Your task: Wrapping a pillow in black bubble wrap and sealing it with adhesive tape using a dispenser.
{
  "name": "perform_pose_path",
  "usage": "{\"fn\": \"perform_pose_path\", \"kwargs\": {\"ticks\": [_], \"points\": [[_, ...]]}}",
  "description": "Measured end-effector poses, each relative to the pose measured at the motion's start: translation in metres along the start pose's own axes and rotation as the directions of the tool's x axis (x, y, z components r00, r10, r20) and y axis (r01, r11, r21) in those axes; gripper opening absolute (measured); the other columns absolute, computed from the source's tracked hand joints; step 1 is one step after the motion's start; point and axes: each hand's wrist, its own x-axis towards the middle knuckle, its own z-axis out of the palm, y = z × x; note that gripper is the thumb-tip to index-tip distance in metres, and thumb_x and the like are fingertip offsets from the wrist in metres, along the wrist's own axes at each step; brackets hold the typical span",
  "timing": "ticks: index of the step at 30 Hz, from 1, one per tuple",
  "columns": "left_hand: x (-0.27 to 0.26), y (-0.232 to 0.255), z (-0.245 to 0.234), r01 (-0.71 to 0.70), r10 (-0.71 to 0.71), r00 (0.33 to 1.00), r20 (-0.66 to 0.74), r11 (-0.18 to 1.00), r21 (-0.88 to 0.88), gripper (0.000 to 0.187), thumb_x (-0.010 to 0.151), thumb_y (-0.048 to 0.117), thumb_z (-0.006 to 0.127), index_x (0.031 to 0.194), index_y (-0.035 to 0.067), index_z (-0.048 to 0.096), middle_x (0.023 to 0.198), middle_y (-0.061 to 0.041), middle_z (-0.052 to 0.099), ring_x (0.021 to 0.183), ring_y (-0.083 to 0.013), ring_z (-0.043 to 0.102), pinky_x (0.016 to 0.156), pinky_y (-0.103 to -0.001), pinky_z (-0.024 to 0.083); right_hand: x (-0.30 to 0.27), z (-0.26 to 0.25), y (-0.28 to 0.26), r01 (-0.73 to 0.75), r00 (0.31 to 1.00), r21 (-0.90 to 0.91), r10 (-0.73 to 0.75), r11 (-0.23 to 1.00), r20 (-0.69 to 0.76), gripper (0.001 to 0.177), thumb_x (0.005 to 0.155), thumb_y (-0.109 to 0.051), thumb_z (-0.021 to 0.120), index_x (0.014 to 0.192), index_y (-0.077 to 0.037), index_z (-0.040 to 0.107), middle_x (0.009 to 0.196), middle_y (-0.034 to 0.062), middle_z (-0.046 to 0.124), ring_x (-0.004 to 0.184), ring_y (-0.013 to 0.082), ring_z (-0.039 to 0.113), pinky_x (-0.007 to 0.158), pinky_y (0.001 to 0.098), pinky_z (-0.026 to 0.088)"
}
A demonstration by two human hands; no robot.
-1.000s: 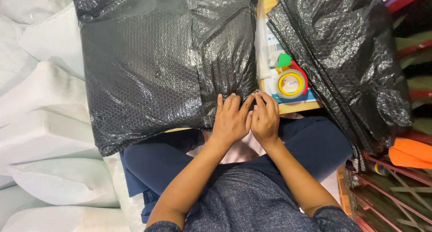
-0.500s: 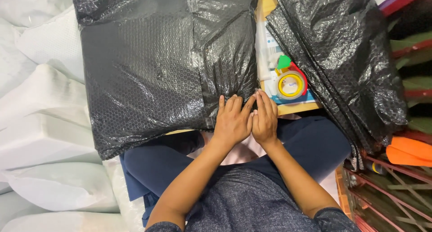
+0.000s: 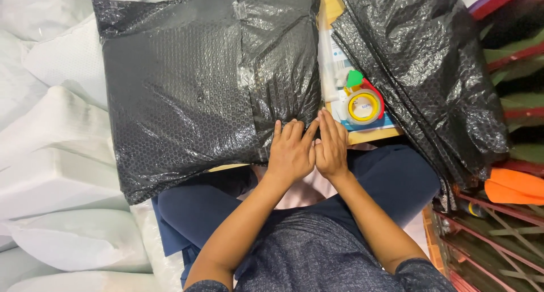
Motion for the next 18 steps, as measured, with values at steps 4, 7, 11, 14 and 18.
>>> {"fn": "perform_pose_path", "kwargs": {"ticks": [4,7,11,14,18], "points": [[0.003,-0.003,-0.002,-0.005,0.004,1.0,0.029,1.0,0.007,0.051,0.094,0.032,0.049,0.141,0.019,0.061,0.112,-0.01,0.062,0.121,-0.0304,0.058,0.115,-0.058,0.035,0.008,0.0,0.007,0.031,0.998,-0.064,-0.027,0.997,0.059,0.071,0.088,-0.016,0.045,0.158,-0.005,0.041,0.161,0.0134,0.043,0.138,0.0312,0.044,0.115,0.0466,0.023],[0.007,-0.005,-0.001,0.003,-0.005,0.998,0.065,1.0,0.018,0.053,0.094,0.032,0.048,0.145,0.019,0.057,0.114,-0.01,0.061,0.122,-0.0299,0.057,0.115,-0.058,0.035,0.012,0.002,0.011,0.017,0.996,-0.05,-0.013,0.999,0.083,0.074,0.087,-0.016,0.045,0.16,-0.008,0.039,0.163,0.0109,0.041,0.141,0.0287,0.043,0.113,0.0479,0.02],[0.009,-0.007,-0.002,0.007,-0.008,0.993,0.114,1.0,0.002,0.055,0.095,0.031,0.05,0.148,0.018,0.054,0.115,-0.009,0.06,0.123,-0.0303,0.056,0.115,-0.059,0.035,0.014,-0.001,0.014,-0.058,0.997,0.012,0.058,0.998,0.051,0.077,0.088,-0.014,0.044,0.163,-0.008,0.032,0.162,0.0097,0.044,0.14,0.0265,0.043,0.108,0.0448,0.023],[0.009,-0.007,-0.003,0.01,-0.009,0.992,0.127,1.0,-0.008,0.054,0.096,0.032,0.049,0.148,0.017,0.053,0.116,-0.01,0.06,0.124,-0.0307,0.055,0.115,-0.06,0.035,0.016,-0.017,-0.004,-0.058,0.986,0.073,0.068,0.996,-0.151,0.068,0.091,-0.011,0.041,0.158,-0.002,0.042,0.158,0.0105,0.049,0.135,0.0275,0.048,0.113,0.0409,0.026],[0.009,-0.006,-0.001,0.002,-0.003,0.992,0.124,1.0,0.005,0.055,0.096,0.032,0.049,0.149,0.017,0.053,0.117,-0.01,0.06,0.125,-0.0304,0.055,0.115,-0.06,0.035,0.017,-0.006,-0.006,0.069,0.981,0.069,-0.056,0.995,-0.188,0.057,0.098,-0.02,0.038,0.148,0.004,0.05,0.152,0.0198,0.051,0.137,0.0362,0.049,0.115,0.0457,0.032]]}}
